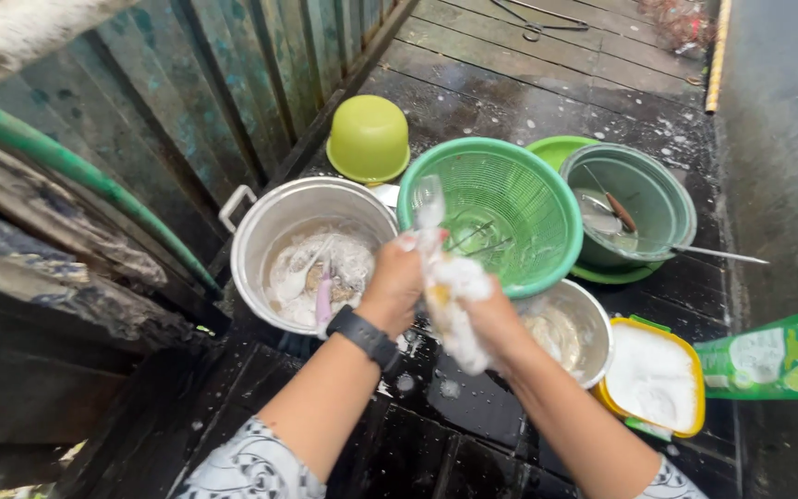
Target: Washing various kitchenware including pots, bowls, and colanders using a sponge and soap
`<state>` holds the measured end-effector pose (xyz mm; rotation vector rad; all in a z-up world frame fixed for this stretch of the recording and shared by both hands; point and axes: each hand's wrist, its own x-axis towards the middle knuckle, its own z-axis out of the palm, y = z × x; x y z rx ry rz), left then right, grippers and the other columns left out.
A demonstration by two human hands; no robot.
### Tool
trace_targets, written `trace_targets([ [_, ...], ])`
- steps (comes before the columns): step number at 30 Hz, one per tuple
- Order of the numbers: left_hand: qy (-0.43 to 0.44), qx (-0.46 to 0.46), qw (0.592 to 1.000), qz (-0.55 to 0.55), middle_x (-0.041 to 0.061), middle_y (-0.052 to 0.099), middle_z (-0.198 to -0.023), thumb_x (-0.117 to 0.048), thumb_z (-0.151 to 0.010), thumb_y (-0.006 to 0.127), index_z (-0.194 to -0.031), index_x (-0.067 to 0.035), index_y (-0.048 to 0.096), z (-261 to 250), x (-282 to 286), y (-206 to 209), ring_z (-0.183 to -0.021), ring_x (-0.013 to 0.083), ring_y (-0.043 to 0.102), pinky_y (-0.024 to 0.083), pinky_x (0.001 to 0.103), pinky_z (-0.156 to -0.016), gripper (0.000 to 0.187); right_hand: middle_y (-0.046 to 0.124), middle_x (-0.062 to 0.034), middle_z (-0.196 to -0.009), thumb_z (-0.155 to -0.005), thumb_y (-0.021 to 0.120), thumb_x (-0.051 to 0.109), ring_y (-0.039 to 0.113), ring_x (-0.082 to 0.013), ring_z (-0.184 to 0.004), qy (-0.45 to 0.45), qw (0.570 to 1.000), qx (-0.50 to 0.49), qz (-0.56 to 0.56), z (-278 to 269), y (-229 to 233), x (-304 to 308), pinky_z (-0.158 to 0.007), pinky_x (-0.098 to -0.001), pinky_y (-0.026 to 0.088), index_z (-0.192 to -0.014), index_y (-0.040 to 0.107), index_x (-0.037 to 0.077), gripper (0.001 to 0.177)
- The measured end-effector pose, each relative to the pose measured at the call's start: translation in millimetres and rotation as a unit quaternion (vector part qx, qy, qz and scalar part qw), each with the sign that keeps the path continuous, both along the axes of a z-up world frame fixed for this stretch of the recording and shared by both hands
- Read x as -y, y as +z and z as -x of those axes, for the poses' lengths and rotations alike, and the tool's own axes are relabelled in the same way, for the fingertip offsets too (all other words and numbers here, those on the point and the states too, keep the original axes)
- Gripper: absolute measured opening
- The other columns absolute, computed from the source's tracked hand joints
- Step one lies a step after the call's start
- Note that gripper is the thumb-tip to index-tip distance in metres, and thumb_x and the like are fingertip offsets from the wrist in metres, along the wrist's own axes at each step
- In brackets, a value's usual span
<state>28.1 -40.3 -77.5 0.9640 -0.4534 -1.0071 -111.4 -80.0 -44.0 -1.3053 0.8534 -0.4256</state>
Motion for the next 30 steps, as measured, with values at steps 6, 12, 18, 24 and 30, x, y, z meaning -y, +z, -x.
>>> trace_targets([
  [6, 0.036, -0.193, 0.965, -0.175, 0.008, 0.073, -0.107, -0.017, -0.1, 0.049, -0.117, -0.003, 0.06, -20.6, -20.8, -5.6, -0.086, 0.0142, 0.073, 0.06, 0.032, -0.072, 0.025, 0.067, -0.0089, -0.07, -0.083, 0.071, 0.025, 0.057, -0.0176, -0.044, 0.053, 0.994, -0.064, -0.078, 28.6, -0.5, -9.5, -0.034, -0.0325, 0.045, -0.113, 0.069, 0.007, 0.034],
  [12, 0.119, -0.168, 0.951, -0.23, 0.007, 0.063, -0.091, -0.007, -0.102, 0.04, -0.117, -0.005, 0.06, -106.2, -7.7, -131.9, -0.066, 0.0149, 0.049, 0.046, 0.032, -0.057, 0.025, 0.066, -0.0052, -0.067, -0.084, 0.065, 0.031, 0.057, -0.0137, -0.041, -0.057, 0.995, -0.078, -0.023, 70.0, -0.5, 28.6, -0.033, -0.0275, 0.044, -0.112, 0.071, 0.014, 0.033],
  [18, 0.115, -0.085, 0.925, -0.354, 0.016, 0.065, -0.093, 0.006, -0.091, 0.048, -0.114, 0.0, 0.057, -123.4, -19.8, -139.9, -0.073, 0.0253, 0.065, 0.049, 0.038, -0.061, 0.025, 0.067, -0.0066, -0.082, -0.1, 0.062, 0.025, 0.059, -0.0105, -0.056, -0.088, 0.994, 0.069, 0.008, 139.0, -33.1, 108.0, -0.041, -0.0241, 0.043, -0.105, 0.066, 0.005, 0.021],
  [24, 0.383, 0.594, 0.689, -0.164, 0.032, 0.066, -0.113, -0.002, -0.074, 0.06, -0.116, 0.009, 0.067, -83.1, 12.2, -74.4, -0.111, 0.047, 0.058, 0.044, 0.052, -0.096, 0.044, 0.071, -0.0116, -0.104, -0.094, 0.065, 0.019, 0.07, -0.0228, -0.08, -0.363, 0.914, -0.151, 0.1, 270.0, -153.6, 207.5, -0.062, -0.0381, 0.056, -0.124, 0.068, 0.007, 0.032],
  [30, 0.009, 0.684, 0.712, -0.158, 0.022, 0.069, -0.112, -0.013, -0.086, 0.058, -0.105, -0.004, 0.073, -13.6, 105.4, -42.8, -0.114, 0.0379, 0.062, 0.046, 0.048, -0.103, 0.027, 0.068, -0.024, -0.119, -0.09, 0.076, 0.035, 0.065, -0.0375, -0.108, -0.319, 0.809, -0.452, 0.198, 342.6, -233.3, 209.2, -0.09, -0.0467, 0.05, -0.123, 0.068, 0.0, 0.049],
])
